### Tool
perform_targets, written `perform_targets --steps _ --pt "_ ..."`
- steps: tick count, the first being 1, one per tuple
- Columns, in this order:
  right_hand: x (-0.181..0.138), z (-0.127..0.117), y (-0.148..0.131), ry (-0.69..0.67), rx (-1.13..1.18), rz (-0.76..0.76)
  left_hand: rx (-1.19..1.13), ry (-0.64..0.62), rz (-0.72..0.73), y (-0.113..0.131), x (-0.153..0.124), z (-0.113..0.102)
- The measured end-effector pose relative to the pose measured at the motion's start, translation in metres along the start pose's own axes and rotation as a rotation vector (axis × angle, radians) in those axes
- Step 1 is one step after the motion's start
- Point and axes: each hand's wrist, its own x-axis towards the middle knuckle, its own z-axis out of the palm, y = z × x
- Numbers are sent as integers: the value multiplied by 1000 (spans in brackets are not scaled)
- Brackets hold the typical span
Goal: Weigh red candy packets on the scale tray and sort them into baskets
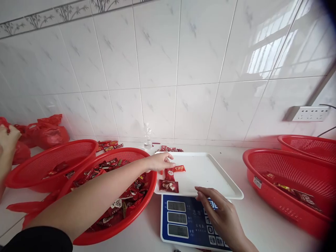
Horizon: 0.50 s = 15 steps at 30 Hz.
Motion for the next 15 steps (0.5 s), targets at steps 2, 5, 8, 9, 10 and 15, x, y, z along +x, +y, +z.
perform_targets --steps 2,5,8,9,10,15 --pt "0 -1 -1 -3 9 14 136 -38 33 -1 -2 3" --pt "1 -1 -2 -6 15 26 340 -152 140 -1 -6 8" --pt "0 -1 0 -10 18 40 353 -120 212 -3 -4 8" --pt "0 0 0 -11 21 48 318 -49 218 -6 -2 6" --pt "-1 0 0 -15 27 56 279 35 216 -10 0 2" --pt "-3 2 -2 17 80 118 210 445 43 -45 5 -27"
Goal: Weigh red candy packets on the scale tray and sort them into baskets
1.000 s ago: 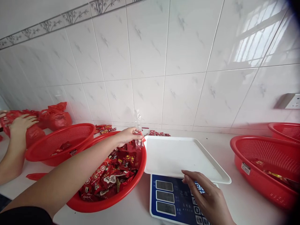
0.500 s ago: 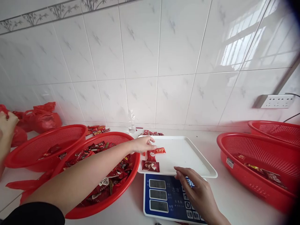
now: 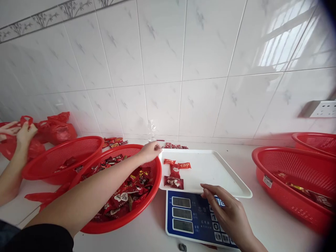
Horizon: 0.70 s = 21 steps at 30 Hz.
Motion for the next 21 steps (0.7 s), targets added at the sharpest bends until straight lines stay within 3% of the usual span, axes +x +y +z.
perform_targets --steps 2,4,9,14,21 --pt "0 1 0 11 13 3 49 53 -99 -20 -4 -6" --pt "0 1 1 -4 16 -19 89 20 -168 -37 -14 -7" --pt "0 1 5 -6 -1 -13 177 -242 -245 -66 -37 7" --pt "0 1 9 -25 -11 -35 262 -301 -290 -71 -37 18" --pt "0 1 7 -38 25 -8 170 -329 -288 -63 -34 -1"
